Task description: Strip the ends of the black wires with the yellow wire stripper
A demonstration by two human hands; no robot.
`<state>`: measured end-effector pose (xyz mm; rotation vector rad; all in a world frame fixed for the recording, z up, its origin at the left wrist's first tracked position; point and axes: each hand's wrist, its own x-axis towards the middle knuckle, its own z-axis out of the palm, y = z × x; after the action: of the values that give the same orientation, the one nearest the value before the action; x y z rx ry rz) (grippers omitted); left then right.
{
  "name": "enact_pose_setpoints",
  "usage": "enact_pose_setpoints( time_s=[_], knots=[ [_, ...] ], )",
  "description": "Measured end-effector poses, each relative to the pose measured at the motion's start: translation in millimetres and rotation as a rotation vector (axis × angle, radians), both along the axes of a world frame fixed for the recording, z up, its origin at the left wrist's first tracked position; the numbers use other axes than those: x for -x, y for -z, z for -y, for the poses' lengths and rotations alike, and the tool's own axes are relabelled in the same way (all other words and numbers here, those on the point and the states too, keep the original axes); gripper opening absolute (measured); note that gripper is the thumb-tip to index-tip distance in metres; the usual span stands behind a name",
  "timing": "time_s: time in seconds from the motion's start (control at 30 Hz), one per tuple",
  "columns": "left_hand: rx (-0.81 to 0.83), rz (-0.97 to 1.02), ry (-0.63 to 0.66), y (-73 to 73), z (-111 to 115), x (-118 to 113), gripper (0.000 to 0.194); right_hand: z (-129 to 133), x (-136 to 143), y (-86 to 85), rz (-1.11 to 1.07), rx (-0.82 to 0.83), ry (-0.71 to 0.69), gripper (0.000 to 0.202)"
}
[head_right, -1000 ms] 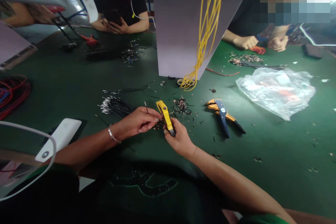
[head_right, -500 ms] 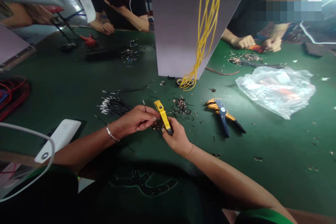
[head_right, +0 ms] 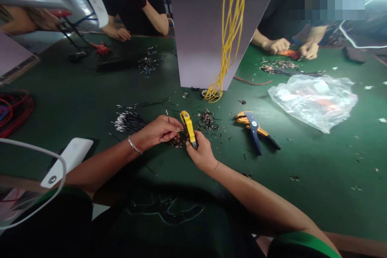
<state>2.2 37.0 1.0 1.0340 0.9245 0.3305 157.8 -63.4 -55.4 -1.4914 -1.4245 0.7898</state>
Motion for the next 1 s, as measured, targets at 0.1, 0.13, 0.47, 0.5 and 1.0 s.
enact_pose_setpoints(
  time_s=[0.1,0.13,0.47,0.5,1.0],
  knots=[
    [-0.021,-0.032,-0.022,1.8,-2,-1,0.008,0,2,2.7,-0.028,0.014,0.007,0.009],
    [-0.026,-0.038,-0.026,2.2,-2,-1,0.008,-1,2,2.6,-0.056,0.022,0.010,0.009],
    [-0.116,-0.095,-0.083,7.1,-2,16,0.005,3,-41,-24.9,-0.288,0.122,-0.005,0.022],
    [-0.127,-0.097,-0.086,7.9,-2,18,0.005,6,-44,-26.8,-0.214,0.123,-0.010,0.021],
    [-0.195,-0.060,-0.142,23.6,-11,33,0.010,37,-23,-39.1,0.472,-0.121,-0.268,0.043]
  ],
)
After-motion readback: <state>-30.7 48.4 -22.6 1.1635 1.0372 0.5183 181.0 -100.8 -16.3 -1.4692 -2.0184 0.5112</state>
